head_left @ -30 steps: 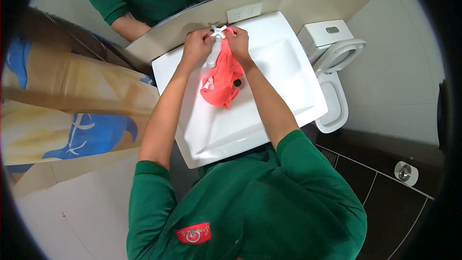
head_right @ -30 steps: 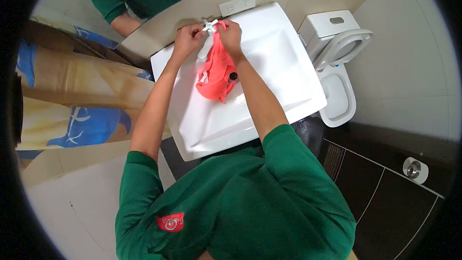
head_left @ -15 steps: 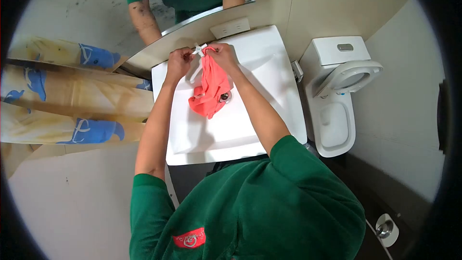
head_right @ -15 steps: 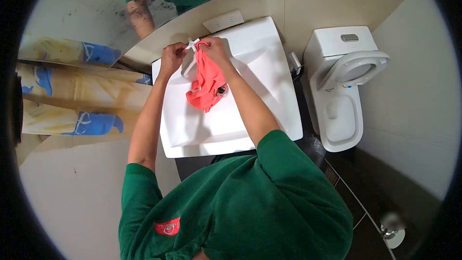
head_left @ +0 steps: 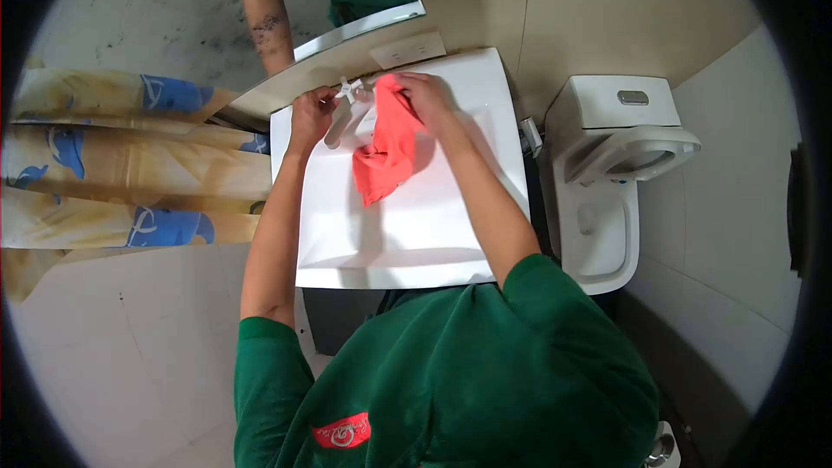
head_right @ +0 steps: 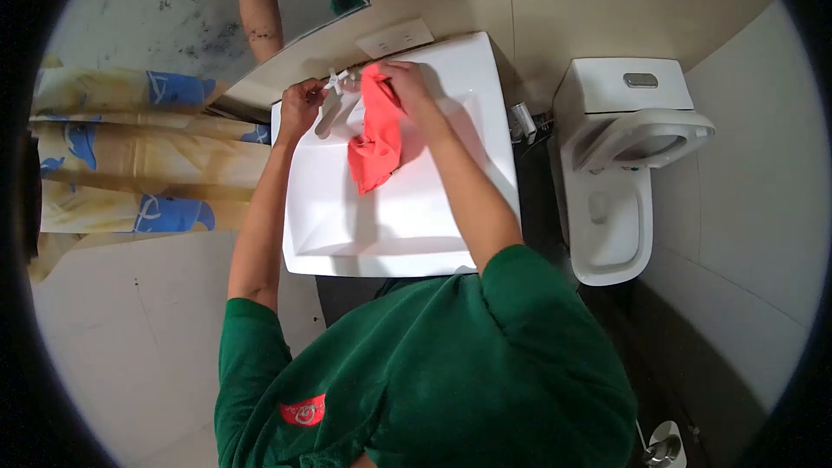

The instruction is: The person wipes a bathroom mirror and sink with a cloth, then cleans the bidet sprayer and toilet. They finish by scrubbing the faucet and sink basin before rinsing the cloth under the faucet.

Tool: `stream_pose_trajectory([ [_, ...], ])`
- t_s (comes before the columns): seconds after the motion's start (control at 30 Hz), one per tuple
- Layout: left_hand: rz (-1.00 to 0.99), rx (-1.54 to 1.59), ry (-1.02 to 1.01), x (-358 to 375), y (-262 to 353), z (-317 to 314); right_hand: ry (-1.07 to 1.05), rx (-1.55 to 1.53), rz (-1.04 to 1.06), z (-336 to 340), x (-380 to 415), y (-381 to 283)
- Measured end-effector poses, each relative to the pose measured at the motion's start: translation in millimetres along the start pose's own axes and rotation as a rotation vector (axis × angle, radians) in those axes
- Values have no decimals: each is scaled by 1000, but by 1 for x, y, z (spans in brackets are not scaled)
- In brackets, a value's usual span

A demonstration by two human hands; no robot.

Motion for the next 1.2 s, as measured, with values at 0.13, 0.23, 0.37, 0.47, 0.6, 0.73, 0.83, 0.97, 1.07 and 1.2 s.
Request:
stream_pose_trajectory([
  [0.13, 11, -11, -1, 1, 4, 0, -120, 444, 188, -54, -19, 15],
  [0.23, -57, -120, 8, -2, 8, 1, 286, 605, 393, -75, 31, 14],
  [0.37, -21, -118, -9, 1, -4, -2, 161, 484, 245, -72, 72, 58],
  [0.47, 49, 63, -26, 3, -5, -6, 220, 319, 274, -48, 56, 22],
  [0.6, 40, 42, -60, 2, 7, -2, -3, 156, 176, -43, -8, 23],
  [0.73, -94, 254, 41, 0, -15, -11, 163, 378, 470, -67, 18, 17],
  [0.83, -14, 210, 36, 7, -24, -15, -77, 400, 184, -82, 59, 53],
  [0.97, 170, 745, 341, 64, -10, -7, -256, 10, -102, -79, 88, 26],
  [1.07, -32, 1037, -170, 93, 30, -30, -400, -28, -203, -85, 79, -13],
  [1.2, -24, 848, -314, 103, 26, -26, -653, 835, -228, -102, 61, -57],
])
Point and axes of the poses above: each hand's wrist, its own x-axis away from the middle knuckle, its own z-axis out of the back of the hand, y = z × x, the point moved 6 cm from there along -x, towards the middle knuckle, and after that the axes turned 14 degrees about -y, right-handed, at the moved point
